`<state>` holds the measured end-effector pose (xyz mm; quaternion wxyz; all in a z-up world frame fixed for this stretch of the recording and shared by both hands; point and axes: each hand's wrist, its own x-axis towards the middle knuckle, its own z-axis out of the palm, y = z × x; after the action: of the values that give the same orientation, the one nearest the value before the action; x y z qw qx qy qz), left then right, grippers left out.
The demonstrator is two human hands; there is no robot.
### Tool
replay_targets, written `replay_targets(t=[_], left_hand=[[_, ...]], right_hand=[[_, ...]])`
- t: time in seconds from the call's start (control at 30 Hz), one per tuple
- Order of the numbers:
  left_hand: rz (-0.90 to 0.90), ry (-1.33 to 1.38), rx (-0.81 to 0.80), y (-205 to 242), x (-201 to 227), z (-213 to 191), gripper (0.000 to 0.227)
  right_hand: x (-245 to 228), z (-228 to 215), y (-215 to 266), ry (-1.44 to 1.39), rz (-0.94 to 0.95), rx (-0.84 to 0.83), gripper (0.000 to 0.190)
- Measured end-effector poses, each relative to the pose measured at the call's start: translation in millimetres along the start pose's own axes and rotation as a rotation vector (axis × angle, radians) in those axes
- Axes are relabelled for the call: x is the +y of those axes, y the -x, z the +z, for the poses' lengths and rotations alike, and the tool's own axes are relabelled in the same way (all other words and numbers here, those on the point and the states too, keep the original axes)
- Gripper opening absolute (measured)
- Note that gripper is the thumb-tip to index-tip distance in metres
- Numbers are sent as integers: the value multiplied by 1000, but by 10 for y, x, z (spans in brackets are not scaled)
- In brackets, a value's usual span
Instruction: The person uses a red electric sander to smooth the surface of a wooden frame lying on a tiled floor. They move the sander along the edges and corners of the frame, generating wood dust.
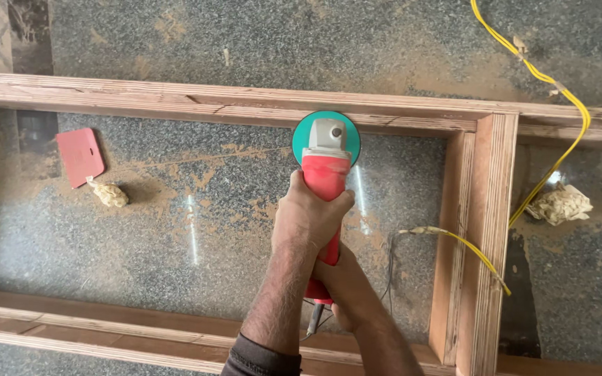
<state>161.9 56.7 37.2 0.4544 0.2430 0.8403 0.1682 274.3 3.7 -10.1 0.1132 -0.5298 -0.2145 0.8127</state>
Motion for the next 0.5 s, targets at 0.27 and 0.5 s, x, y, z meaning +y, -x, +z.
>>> replay_targets(t=[0.27,0.5], left_hand=[[-7,70,112,-108,-154,-6,69],[-18,66,93,-93,-109,111,69]], right_hand=[[-14,58,-47,53,-20,-91,52],[-25,-27,-36,51,14,-47,51]])
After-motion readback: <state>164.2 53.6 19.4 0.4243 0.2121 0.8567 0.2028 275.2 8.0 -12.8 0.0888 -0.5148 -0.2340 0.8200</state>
